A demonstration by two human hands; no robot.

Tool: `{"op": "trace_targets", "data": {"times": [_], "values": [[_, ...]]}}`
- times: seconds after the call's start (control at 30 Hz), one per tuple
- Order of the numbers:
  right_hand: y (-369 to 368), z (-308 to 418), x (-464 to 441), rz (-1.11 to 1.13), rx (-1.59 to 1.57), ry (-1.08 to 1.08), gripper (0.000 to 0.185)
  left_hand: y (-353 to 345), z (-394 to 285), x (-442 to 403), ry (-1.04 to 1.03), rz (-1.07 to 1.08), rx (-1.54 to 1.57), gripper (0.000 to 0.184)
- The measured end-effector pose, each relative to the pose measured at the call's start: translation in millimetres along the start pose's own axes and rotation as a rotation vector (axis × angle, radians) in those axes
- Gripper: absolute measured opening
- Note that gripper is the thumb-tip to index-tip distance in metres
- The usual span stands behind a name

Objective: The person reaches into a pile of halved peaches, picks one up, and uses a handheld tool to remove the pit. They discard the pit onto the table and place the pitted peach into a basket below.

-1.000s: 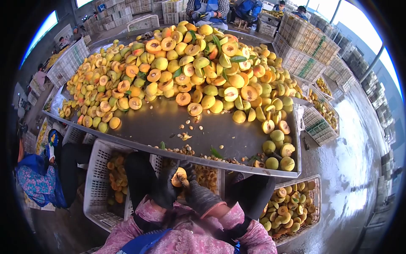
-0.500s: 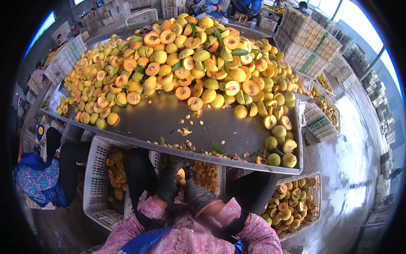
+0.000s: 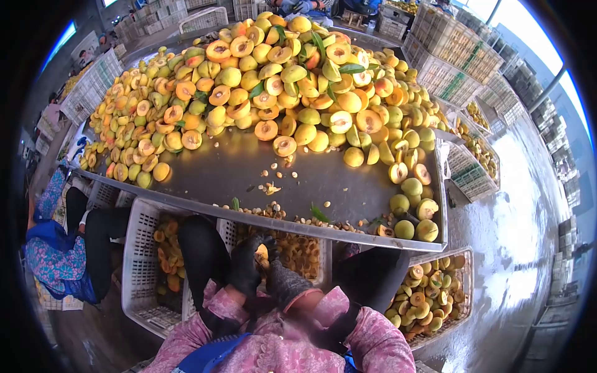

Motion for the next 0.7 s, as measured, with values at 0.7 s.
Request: {"op": "trace_targets", "data": {"times": [0.7], "values": [[-9, -13, 8, 0.317, -0.373, 0.468, 0.028, -17, 33, 7, 0.481, 0.126, 0.817, 0.023]]}}
Point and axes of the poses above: each hand's wrist, its own x-axis away from the middle knuckle, its own y-axis out of the back of the hand, z = x × y, the point moved 6 cm from there along -x, towards the middle knuckle
